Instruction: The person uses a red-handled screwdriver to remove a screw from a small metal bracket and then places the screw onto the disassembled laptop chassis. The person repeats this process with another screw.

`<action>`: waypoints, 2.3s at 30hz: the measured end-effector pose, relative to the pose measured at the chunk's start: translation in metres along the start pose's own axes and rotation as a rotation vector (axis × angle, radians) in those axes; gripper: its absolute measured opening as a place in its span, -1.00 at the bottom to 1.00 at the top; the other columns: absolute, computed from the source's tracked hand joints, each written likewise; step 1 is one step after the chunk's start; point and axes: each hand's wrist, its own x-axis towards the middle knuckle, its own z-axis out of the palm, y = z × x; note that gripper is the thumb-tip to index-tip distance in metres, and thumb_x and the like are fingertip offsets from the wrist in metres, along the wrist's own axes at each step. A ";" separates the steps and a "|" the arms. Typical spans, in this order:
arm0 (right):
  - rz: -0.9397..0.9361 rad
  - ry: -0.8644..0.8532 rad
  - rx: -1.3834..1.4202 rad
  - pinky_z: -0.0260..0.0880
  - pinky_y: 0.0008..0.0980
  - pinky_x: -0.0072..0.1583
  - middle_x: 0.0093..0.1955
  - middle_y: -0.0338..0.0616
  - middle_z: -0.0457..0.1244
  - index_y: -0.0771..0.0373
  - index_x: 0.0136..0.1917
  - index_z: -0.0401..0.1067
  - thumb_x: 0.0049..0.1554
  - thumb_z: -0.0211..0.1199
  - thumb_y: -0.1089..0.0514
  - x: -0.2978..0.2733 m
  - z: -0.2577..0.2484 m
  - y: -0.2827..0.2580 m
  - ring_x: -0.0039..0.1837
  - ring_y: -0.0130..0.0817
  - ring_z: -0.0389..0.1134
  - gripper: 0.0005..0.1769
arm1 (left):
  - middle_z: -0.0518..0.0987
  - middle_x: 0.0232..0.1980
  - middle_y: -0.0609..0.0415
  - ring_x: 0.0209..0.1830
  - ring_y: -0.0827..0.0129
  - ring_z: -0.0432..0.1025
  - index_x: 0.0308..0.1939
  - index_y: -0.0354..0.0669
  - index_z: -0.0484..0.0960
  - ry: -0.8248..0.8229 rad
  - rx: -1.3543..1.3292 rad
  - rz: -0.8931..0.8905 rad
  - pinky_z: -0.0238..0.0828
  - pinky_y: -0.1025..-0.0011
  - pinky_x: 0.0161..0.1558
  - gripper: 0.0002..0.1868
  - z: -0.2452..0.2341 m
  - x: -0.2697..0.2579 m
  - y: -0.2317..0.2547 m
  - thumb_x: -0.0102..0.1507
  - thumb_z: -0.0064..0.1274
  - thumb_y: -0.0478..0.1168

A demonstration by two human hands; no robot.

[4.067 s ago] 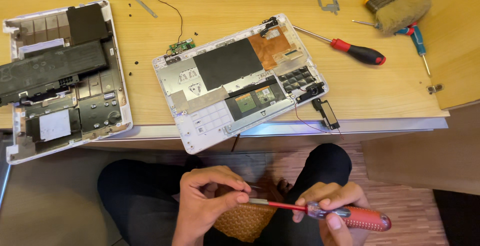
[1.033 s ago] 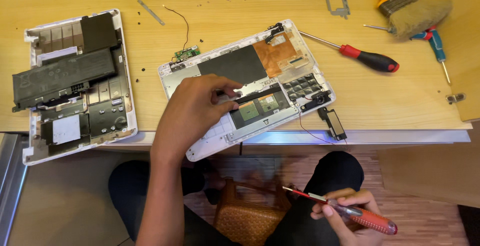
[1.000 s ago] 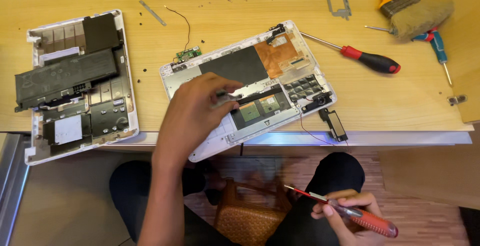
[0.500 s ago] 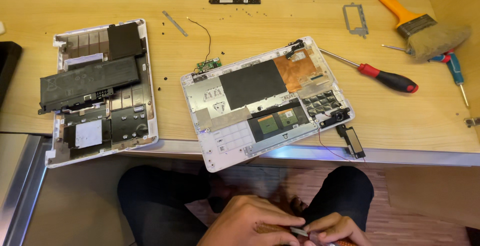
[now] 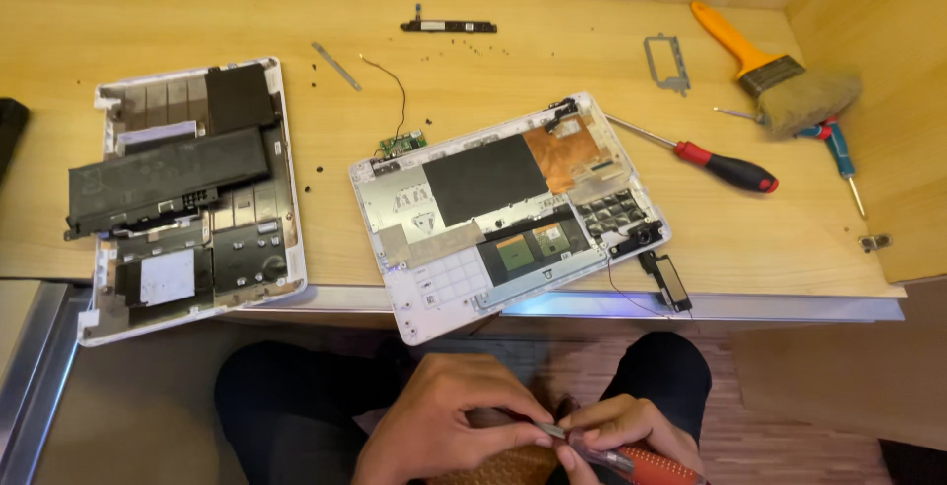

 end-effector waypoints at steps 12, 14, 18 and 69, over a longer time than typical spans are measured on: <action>0.131 -0.653 0.703 0.39 0.26 0.28 0.30 0.56 0.13 0.49 0.27 0.37 0.40 0.10 0.03 0.002 -0.073 0.029 0.26 0.49 0.30 -0.56 | 0.70 -0.30 0.19 -0.38 0.44 0.60 -0.31 -0.04 0.70 0.028 0.132 0.012 0.44 0.53 -0.33 -0.91 -0.005 -0.009 -0.003 0.20 0.23 -0.16; 0.013 -0.245 0.299 0.56 -0.13 0.07 0.02 0.21 0.20 0.33 0.04 0.34 0.18 0.19 0.21 -0.003 -0.019 -0.001 0.05 0.05 0.41 -0.81 | 0.69 -0.29 0.20 -0.37 0.43 0.59 -0.29 -0.05 0.69 0.028 0.114 0.020 0.43 0.53 -0.31 -0.90 -0.006 -0.005 -0.005 0.22 0.20 -0.14; 0.137 -0.132 0.133 0.79 -0.21 -0.01 -0.01 0.10 0.39 0.17 -0.10 0.41 -0.02 0.28 0.48 -0.009 -0.031 -0.031 -0.02 -0.05 0.56 -0.71 | 0.68 -0.31 0.13 -0.37 0.40 0.59 -0.27 -0.14 0.68 0.101 0.028 0.016 0.47 0.53 -0.29 -0.87 -0.003 -0.011 -0.002 0.20 0.21 -0.17; 0.249 0.220 0.301 0.64 -0.01 0.02 0.03 0.49 0.32 0.29 0.11 0.26 0.22 0.28 0.10 -0.056 -0.065 0.001 0.14 0.24 0.44 -0.68 | 0.70 -0.37 0.29 -0.49 0.62 0.49 -0.30 0.00 0.73 0.264 -0.161 -0.502 0.34 0.62 -0.43 -0.95 0.037 -0.017 0.019 0.20 0.18 -0.23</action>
